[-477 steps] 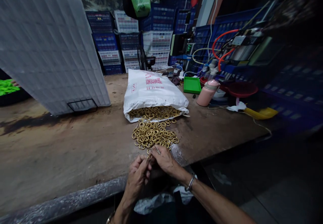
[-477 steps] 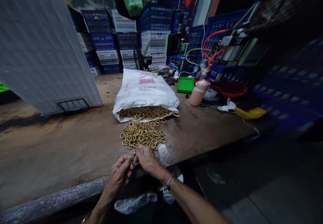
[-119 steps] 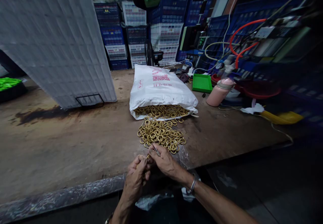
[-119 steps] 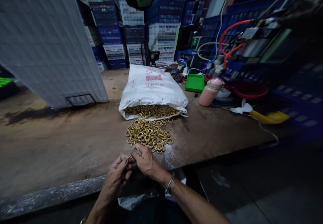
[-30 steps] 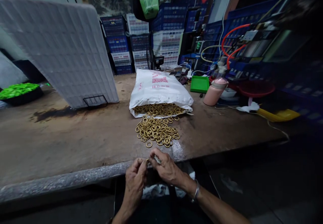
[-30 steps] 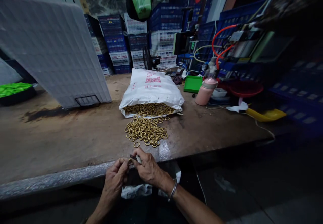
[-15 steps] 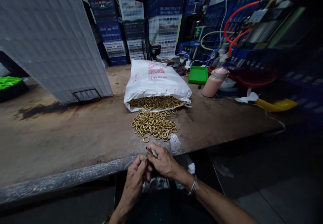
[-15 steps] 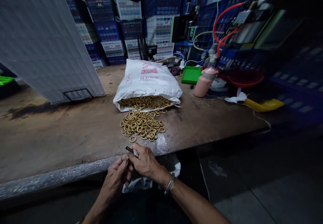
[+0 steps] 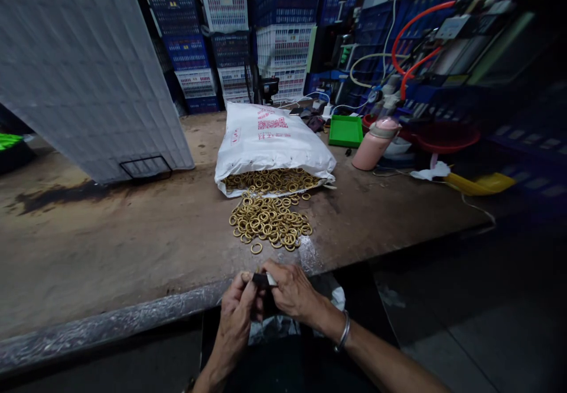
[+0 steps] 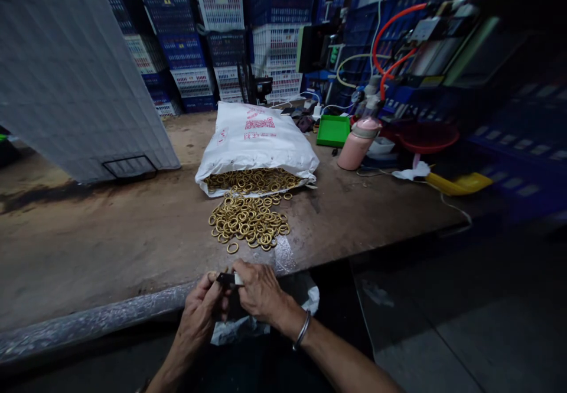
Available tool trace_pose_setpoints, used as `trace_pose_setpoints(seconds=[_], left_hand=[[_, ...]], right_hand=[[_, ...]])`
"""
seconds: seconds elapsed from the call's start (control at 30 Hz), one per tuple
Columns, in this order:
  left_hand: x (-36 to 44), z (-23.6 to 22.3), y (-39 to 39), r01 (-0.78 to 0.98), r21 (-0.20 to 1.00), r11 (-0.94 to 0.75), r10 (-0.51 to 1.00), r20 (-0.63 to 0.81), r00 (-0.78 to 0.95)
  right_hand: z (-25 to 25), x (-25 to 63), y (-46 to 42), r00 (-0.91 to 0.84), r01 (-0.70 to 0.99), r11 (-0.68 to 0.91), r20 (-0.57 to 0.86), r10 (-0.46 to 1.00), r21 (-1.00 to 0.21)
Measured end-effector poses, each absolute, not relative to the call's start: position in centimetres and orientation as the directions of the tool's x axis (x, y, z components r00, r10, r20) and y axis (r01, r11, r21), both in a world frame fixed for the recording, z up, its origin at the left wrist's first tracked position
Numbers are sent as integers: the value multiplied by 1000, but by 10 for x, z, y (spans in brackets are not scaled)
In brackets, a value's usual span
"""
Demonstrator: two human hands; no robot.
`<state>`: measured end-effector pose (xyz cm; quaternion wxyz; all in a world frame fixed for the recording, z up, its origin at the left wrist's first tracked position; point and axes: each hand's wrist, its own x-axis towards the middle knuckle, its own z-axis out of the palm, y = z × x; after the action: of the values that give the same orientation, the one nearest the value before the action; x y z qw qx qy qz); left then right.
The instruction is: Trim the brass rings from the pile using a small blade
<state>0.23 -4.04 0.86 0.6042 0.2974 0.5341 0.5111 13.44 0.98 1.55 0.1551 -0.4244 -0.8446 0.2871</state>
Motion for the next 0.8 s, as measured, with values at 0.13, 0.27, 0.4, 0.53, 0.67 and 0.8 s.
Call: trace_pose_setpoints(seconds=[0.13, 0.27, 0.4, 0.53, 0.67, 0.8], left_hand=[[1, 7, -40, -301, 911, 281, 944, -320, -87], [2, 7, -38, -276, 921, 274, 942, -315, -116], [1, 8, -40, -241, 929, 280, 937, -319, -144], [1, 14, -49, -272, 925, 264, 953, -293, -72], [0, 20, -53, -458, 843, 282, 952, -305, 24], [-6, 17, -47, -573, 767, 288, 933, -359, -12]], right_hand=[[20, 132, 10, -602, 643, 476, -12, 799, -600], [22, 129, 10, -596, 661, 452, -53, 801, -598], [21, 126, 11, -585, 723, 453, -114, 803, -521], [21, 126, 19, -533, 799, 443, -137, 835, -407], [14, 122, 30, -464, 831, 409, -63, 884, -377], [5, 109, 36, -408, 856, 387, 11, 913, -344]])
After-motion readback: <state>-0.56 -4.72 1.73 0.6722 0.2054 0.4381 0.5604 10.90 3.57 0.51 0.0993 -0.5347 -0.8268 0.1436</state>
